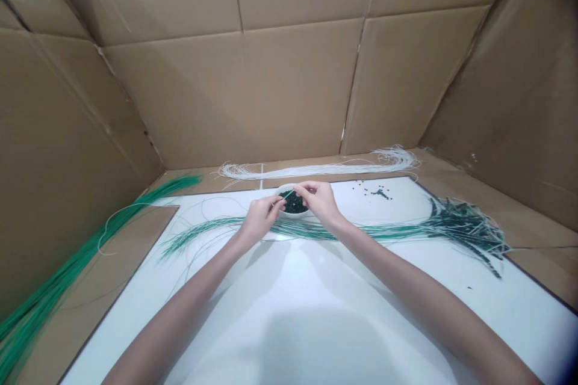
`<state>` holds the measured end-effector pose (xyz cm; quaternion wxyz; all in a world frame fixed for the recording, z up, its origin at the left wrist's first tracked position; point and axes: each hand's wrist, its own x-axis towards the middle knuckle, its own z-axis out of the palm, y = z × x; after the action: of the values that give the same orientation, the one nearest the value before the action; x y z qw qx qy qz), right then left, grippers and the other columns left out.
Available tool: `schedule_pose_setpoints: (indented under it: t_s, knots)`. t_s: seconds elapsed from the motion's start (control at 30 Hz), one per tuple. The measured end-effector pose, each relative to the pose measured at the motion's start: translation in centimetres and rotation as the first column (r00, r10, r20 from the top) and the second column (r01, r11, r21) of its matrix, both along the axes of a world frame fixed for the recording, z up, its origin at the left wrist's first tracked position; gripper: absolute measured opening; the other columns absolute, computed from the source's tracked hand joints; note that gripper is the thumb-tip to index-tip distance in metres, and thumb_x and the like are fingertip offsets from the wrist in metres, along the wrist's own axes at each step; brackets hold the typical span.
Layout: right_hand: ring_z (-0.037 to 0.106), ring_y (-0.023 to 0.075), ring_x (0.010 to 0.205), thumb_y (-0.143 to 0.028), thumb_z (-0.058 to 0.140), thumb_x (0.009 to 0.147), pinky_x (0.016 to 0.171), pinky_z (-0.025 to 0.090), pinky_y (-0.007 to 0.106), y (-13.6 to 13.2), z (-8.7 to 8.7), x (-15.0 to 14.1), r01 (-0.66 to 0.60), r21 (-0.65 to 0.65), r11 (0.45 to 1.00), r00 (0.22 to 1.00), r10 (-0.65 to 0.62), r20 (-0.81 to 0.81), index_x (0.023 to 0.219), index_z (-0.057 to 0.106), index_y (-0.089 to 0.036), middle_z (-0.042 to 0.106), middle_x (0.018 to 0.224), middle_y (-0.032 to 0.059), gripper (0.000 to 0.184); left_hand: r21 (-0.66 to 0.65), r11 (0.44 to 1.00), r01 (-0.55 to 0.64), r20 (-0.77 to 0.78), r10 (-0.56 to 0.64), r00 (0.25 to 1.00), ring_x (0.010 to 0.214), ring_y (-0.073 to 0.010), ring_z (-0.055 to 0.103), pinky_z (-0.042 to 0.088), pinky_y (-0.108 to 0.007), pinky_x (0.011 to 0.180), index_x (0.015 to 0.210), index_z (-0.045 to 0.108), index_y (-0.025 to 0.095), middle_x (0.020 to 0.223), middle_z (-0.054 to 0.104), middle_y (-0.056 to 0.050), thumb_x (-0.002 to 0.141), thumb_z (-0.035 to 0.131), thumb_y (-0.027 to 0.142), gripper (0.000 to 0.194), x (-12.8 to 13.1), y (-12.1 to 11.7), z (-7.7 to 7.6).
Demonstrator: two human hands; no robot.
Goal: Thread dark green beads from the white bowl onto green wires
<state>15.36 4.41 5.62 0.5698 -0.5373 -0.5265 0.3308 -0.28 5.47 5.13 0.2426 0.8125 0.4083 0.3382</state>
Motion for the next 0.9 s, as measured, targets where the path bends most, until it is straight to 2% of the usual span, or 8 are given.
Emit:
schedule_pose_setpoints:
  t_s: [0.1, 0.17, 0.27, 0.37, 0.5, 0.67, 0.8, 0.9]
  knots:
    - [0.042, 0.0092, 0.040, -0.039, 0.057, 0.066, 0.042, 0.033, 0.022, -0.1, 0.1, 0.1, 0.012, 0.021, 1.000, 1.000, -0.013, 0.014, 0.063, 0.062, -0.013, 0.053, 0.047, 0.0004, 0.027, -0.051, 0.999, -0.003, 0.070, 0.006, 0.998, 0.048, -0.0108, 0.051, 0.037, -0.021, 0.052, 0.078, 0.064, 0.018, 0.066, 0.064, -0.002, 0.079, 0.045, 0.039, 0.029, 0.1, 0.0, -0.1]
    - [0.042, 0.0087, 0.041, -0.040, 0.057, 0.066, 0.042, 0.033, 0.022, -0.1, 0.1, 0.2, 0.006, 0.047, 0.999, 1.000, -0.006, 0.012, 0.064, 0.063, -0.012, 0.055, 0.051, 0.0011, 0.028, -0.150, 0.988, 0.027, 0.163, -0.002, 0.987, 0.048, -0.0099, 0.049, 0.037, -0.020, 0.051, 0.082, 0.064, 0.016, 0.070, 0.064, -0.003, 0.077, 0.047, 0.041, 0.030, 0.1, 0.0, -0.1]
    - [0.041, 0.0073, 0.041, -0.041, 0.058, 0.066, 0.039, 0.031, 0.020, 0.1, 0.0, 0.3, -0.065, 0.074, 0.995, 0.997, 0.067, -0.029, 0.068, 0.064, -0.012, 0.058, 0.058, 0.0023, 0.030, -0.320, 0.940, 0.118, 0.321, -0.010, 0.947, 0.051, -0.0087, 0.049, 0.038, -0.020, 0.053, 0.084, 0.063, 0.013, 0.075, 0.063, -0.005, 0.075, 0.049, 0.042, 0.033, 0.0, 0.3, 0.1]
    - [0.042, 0.0064, 0.042, -0.046, 0.055, 0.069, 0.036, 0.029, 0.019, 0.2, 0.0, 0.2, -0.150, 0.066, 0.987, 0.977, 0.158, -0.143, 0.078, 0.065, -0.012, 0.060, 0.069, 0.0049, 0.037, -0.411, 0.898, 0.158, 0.412, 0.029, 0.911, 0.053, -0.0077, 0.049, 0.038, -0.019, 0.053, 0.080, 0.062, 0.011, 0.074, 0.061, -0.005, 0.073, 0.053, 0.040, 0.032, 0.1, 0.4, 0.2]
    - [0.043, 0.0063, 0.042, -0.051, 0.052, 0.069, 0.033, 0.028, 0.019, -0.1, -0.1, -0.3, -0.195, -0.001, 0.981, 0.948, 0.188, -0.256, 0.086, 0.065, -0.012, 0.060, 0.074, 0.0060, 0.045, -0.431, 0.891, 0.145, 0.453, 0.075, 0.888, 0.051, -0.0065, 0.047, 0.037, -0.019, 0.052, 0.078, 0.061, 0.011, 0.071, 0.059, -0.003, 0.071, 0.055, 0.038, 0.028, 0.1, 0.5, 0.3]
    - [0.043, 0.0086, 0.047, -0.041, 0.063, 0.063, 0.041, 0.032, 0.021, -0.6, -0.5, -1.0, -0.264, 0.027, 0.964, 0.962, 0.265, -0.063, 0.077, 0.069, -0.014, 0.059, 0.061, 0.0024, 0.031, -0.385, 0.910, 0.153, 0.412, 0.021, 0.911, 0.050, -0.0058, 0.044, 0.036, -0.018, 0.051, 0.070, 0.058, 0.012, 0.066, 0.056, 0.000, 0.072, 0.052, 0.032, 0.021, 0.2, 0.3, 0.2]
    - [0.051, 0.0127, 0.060, -0.034, 0.060, 0.066, 0.054, 0.038, 0.024, -0.6, -0.8, -1.1, -0.217, 0.127, 0.968, 0.976, 0.219, -0.004, 0.066, 0.068, -0.015, 0.062, 0.066, 0.0038, 0.020, -0.366, 0.921, 0.137, 0.365, 0.006, 0.931, 0.052, -0.0071, 0.045, 0.037, -0.019, 0.055, 0.067, 0.059, 0.012, 0.067, 0.057, -0.002, 0.072, 0.049, 0.029, 0.020, 0.3, 0.3, 0.0]
    - [0.051, 0.0133, 0.061, -0.032, 0.057, 0.068, 0.057, 0.039, 0.024, -0.6, -0.9, -1.1, -0.191, 0.135, 0.972, 0.981, 0.192, 0.006, 0.061, 0.066, -0.015, 0.061, 0.065, 0.0036, 0.020, -0.402, 0.906, 0.130, 0.353, 0.022, 0.935, 0.051, -0.0077, 0.045, 0.038, -0.020, 0.053, 0.070, 0.060, 0.012, 0.066, 0.059, -0.002, 0.070, 0.049, 0.028, 0.020, 0.3, 0.4, 0.0]
